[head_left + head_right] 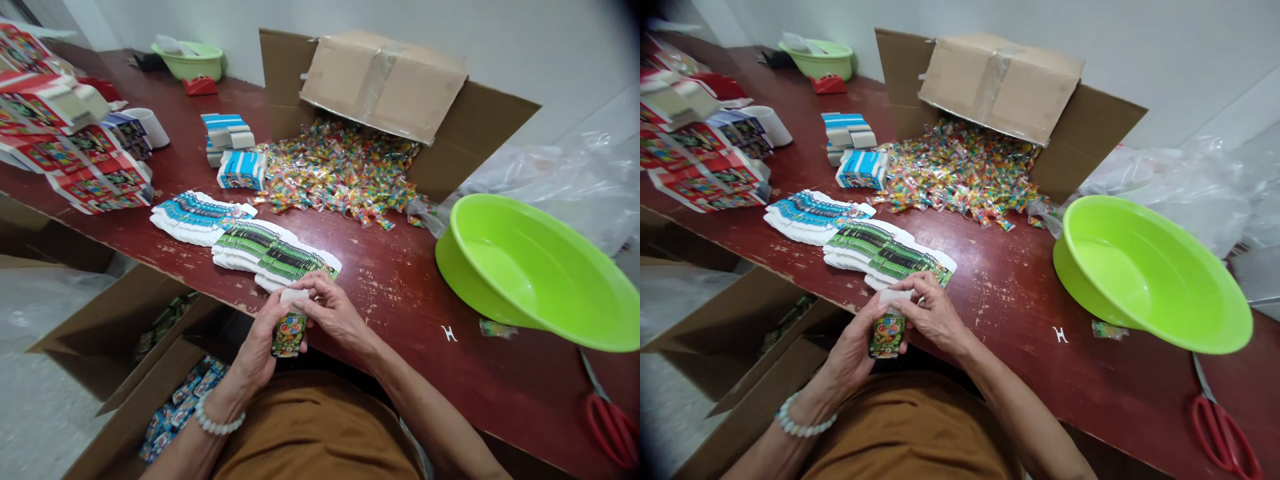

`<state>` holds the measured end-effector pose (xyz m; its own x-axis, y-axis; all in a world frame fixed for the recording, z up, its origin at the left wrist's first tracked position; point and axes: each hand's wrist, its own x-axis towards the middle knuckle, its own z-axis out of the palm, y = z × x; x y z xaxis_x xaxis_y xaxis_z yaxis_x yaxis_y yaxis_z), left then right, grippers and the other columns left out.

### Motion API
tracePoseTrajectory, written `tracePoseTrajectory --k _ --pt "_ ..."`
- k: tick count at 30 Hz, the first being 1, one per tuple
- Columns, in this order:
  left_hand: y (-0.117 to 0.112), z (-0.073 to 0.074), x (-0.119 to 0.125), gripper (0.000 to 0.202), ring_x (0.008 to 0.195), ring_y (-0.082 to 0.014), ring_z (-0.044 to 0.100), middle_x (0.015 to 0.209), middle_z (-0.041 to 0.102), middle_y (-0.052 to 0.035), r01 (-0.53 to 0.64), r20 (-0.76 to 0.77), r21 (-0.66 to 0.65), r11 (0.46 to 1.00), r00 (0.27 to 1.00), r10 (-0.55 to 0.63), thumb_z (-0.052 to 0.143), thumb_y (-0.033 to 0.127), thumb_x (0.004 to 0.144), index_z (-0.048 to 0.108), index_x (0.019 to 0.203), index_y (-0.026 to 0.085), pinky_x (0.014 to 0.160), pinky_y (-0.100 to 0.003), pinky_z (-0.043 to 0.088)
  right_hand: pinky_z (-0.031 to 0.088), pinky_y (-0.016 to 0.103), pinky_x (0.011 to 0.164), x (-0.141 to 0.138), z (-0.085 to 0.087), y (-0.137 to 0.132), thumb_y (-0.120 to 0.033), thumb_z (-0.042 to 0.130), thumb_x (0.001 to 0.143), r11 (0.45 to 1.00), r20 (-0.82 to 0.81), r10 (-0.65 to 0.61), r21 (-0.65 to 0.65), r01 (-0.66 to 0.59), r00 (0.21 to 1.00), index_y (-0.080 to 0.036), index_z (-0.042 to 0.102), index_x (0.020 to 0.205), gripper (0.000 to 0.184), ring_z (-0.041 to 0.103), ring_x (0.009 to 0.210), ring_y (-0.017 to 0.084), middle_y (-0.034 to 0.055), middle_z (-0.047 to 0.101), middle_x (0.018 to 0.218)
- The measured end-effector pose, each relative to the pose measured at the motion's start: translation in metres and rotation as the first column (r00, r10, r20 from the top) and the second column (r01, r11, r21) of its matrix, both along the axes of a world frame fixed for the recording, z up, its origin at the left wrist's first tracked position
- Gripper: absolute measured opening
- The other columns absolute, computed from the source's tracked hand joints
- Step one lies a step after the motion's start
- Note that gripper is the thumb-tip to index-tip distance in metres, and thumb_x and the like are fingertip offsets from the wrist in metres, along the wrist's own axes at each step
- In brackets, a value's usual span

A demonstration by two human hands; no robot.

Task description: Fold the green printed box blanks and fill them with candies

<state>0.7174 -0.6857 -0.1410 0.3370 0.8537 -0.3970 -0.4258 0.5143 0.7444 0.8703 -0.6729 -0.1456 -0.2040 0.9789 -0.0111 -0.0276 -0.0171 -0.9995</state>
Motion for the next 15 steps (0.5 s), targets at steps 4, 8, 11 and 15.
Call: tracePoseTrajectory --k 4,8,11,15 --pt "0.004 0.000 -0.004 0.042 0.045 -0.0165 0.062 0.068 0.068 -0.0032 0.080 0.114 -0.146 0.986 0.991 -0.064 0.058 0.053 0.089 0.060 0.107 0.015 0.042 -0.027 0.053 0.054 0.027 0.062 -0.002 0.006 -0.005 -0.041 0.063 0.092 0.983 0.037 0.059 0.171 -0.064 0.998 -0.024 0.075 0.091 0.020 0.064 0.081 0.016 0.0061 0.067 0.103" --pt "0.006 0.001 -0.006 0.046 0.042 -0.0159 0.061 0.073 0.070 -0.0045 0.064 0.174 -0.149 0.987 0.984 -0.037 0.042 0.049 0.098 0.058 0.126 0.016 0.039 -0.026 0.051 0.055 0.027 0.057 -0.006 0.009 -0.007 -0.040 0.069 0.086 0.997 -0.075 0.082 0.014 -0.081 0.994 -0.020 0.071 0.081 0.020 0.065 0.070 0.015 0.0041 0.071 0.094" --pt "0.003 0.000 -0.004 0.053 0.044 -0.0156 0.062 0.074 0.072 -0.0075 0.030 0.101 -0.127 0.991 0.995 -0.017 0.040 0.050 0.098 0.058 0.131 0.012 0.039 -0.024 0.050 0.050 0.023 0.044 -0.010 0.011 -0.004 -0.037 0.073 0.080 0.983 -0.171 0.050 -0.168 -0.079 0.984 -0.018 0.071 0.085 0.020 0.057 0.053 0.010 0.0020 0.070 0.082" --pt "0.003 -0.001 -0.006 0.059 0.053 -0.0183 0.067 0.083 0.075 -0.0118 0.014 0.067 -0.104 0.994 0.998 -0.007 0.047 0.055 0.094 0.061 0.130 0.011 0.040 -0.023 0.049 0.047 0.022 0.042 -0.014 0.013 0.001 -0.034 0.072 0.079 0.978 -0.153 0.018 -0.201 -0.049 0.988 -0.016 0.071 0.080 0.018 0.050 0.047 0.006 0.0029 0.070 0.084"
